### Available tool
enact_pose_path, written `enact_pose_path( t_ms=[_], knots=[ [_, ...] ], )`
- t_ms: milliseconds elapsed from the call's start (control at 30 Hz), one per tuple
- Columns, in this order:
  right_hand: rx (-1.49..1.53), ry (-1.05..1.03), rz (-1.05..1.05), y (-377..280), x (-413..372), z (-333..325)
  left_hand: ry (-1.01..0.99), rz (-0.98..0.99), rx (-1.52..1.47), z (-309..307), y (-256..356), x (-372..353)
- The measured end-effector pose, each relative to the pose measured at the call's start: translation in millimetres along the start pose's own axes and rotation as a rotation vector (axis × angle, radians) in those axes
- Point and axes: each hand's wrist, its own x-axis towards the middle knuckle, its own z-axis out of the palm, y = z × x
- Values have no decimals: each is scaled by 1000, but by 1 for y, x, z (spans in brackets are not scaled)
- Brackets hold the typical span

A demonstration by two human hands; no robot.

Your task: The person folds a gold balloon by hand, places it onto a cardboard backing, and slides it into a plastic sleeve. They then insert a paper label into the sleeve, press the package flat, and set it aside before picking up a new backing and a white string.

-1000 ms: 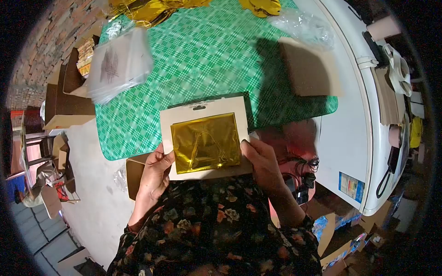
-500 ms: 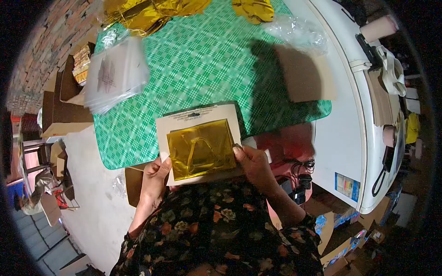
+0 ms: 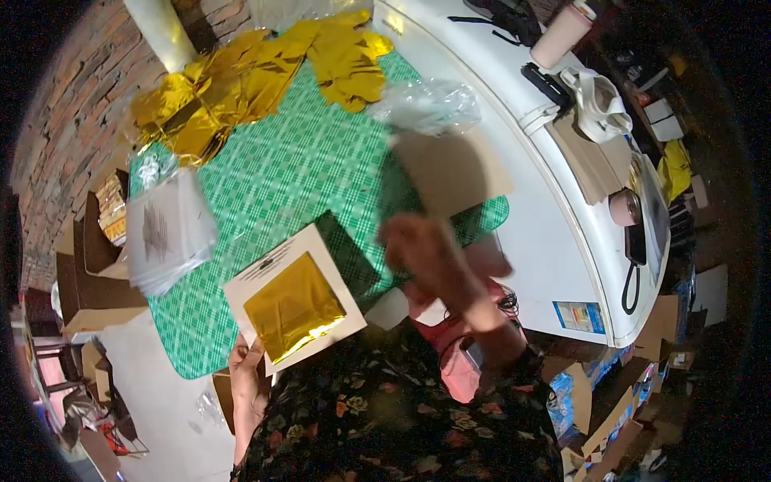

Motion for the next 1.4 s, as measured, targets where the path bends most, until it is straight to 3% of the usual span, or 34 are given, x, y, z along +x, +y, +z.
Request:
enact_pose_path(
  t_ms=[67, 100, 167, 267, 367, 467, 667, 733, 800, 833, 933, 1100, 1200, 1300, 1367, 1400],
  knots=[
    [-241, 358, -209, 27, 48, -33, 15, -30, -19, 0, 6, 2],
    [-274, 515, -141, 22, 72, -53, 18, -67, -31, 2, 11, 1],
    [-534, 583, -389, 73, 129, -94, 27, -81, -44, 7, 16, 0],
    [-820, 536, -332, 90, 185, -119, 31, -67, -38, 7, 13, 0],
    [-904, 315, -294, 101, 214, -119, 67, -75, -30, 13, 15, -7],
    [-974, 272, -159, 88, 228, -106, 78, -82, -66, 6, 4, -3],
    [-933, 241, -238, 95, 236, -107, -9, -102, -54, 12, 11, -5],
    [-762, 286, -252, 135, 255, -110, -9, -100, -40, 11, 11, -4],
    [-309, 185, -230, 183, 282, -133, -8, -94, -36, 11, 9, -4],
    [60, 59, -193, 206, 300, -154, -3, -87, -40, 11, 8, -3],
    [197, -95, -96, 124, 253, -130, 43, -97, -37, 18, 14, -7],
    [-1100, 169, -405, 80, 231, -123, 18, -72, -77, 10, 4, -4],
    [-1118, 150, -463, 70, 219, -125, 19, -82, -90, 15, 5, -2],
    [-1155, 291, -404, 62, 192, -120, 6, -95, -105, 17, 4, 2],
    [-860, 306, -80, 25, 158, -107, 52, -86, -108, 18, 3, 5],
    [-777, 305, -80, 16, 139, -98, 74, -80, -110, 20, 3, 6]
  ],
)
